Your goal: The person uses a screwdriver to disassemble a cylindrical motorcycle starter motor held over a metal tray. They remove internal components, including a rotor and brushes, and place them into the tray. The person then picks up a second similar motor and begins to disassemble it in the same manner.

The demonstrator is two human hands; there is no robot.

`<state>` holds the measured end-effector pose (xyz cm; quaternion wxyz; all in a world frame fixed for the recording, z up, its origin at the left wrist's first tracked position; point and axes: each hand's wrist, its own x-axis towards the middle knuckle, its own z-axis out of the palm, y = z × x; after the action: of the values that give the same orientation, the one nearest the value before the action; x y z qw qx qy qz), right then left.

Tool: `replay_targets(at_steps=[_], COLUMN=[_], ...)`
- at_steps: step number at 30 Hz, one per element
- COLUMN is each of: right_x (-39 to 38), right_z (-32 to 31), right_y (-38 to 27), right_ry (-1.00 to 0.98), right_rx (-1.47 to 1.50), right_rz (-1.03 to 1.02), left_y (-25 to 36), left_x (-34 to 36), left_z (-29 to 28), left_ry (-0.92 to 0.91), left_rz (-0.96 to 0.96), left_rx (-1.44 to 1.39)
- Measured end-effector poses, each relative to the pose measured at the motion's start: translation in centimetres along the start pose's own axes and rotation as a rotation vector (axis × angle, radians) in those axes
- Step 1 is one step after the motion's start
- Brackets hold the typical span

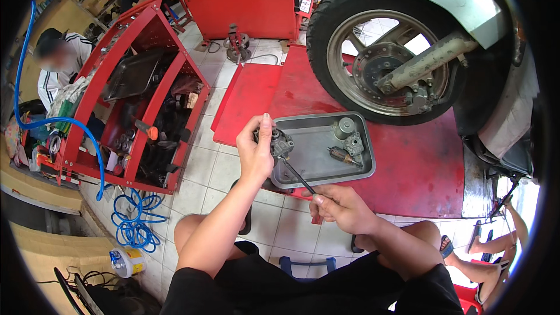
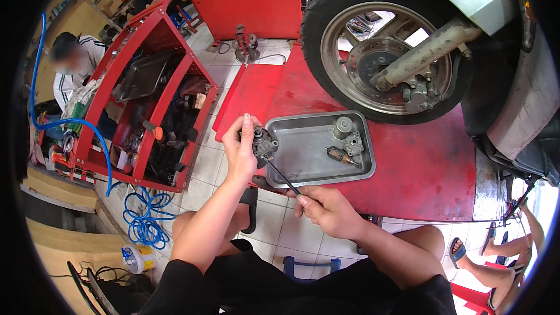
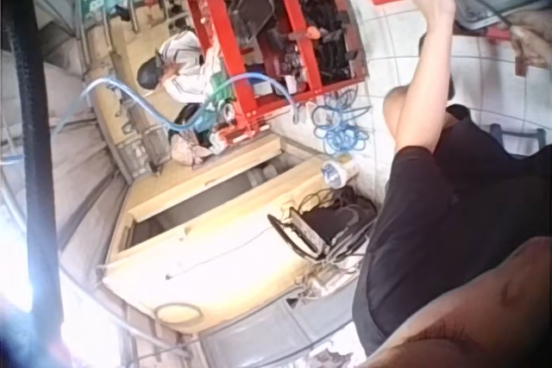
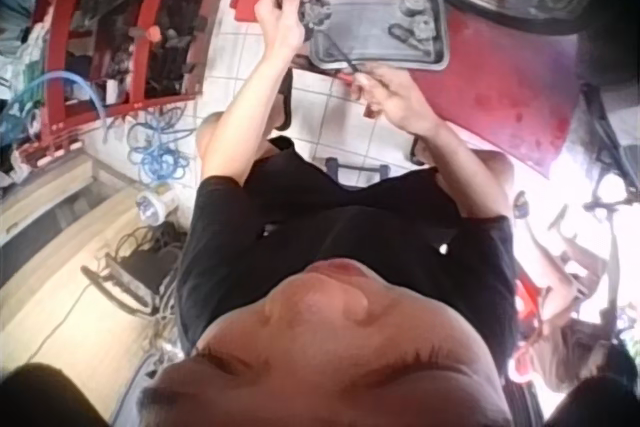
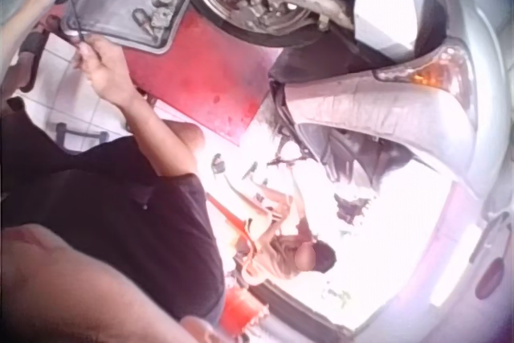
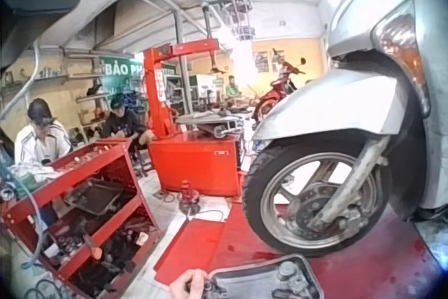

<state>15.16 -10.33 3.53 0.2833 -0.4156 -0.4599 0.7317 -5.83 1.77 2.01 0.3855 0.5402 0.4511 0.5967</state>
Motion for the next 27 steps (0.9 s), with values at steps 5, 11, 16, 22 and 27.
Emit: replay_targets(at_steps=[5,11,16,22,27], right_x=[-0.2,0.0,-0.1,0.0,0.0], right_z=[0.0,0.1,0.2,0.2,0.1], right_y=[-0.5,0.0,-0.3,-0.1,-0.4], right_ry=[0.004,-0.032,-0.036,-0.049,-0.035], right_rx=[-0.031,0.068,0.085,0.107,0.071], right_rz=[-0.007,0.054,0.055,0.058,0.076], left_y=[0.3,0.0,-0.2,-0.7,-0.8], left_x=[0.0,-0.3,-0.2,-0.2,-0.3], left_z=[0.6,0.5,0.7,0.4,0.2], left_ry=[0.014,0.006,0.014,0.023,0.017], left_rz=[0.018,0.028,-0.012,-0.01,-0.023], left_rx=[0.005,0.017,-0.003,-0.026,-0.024])
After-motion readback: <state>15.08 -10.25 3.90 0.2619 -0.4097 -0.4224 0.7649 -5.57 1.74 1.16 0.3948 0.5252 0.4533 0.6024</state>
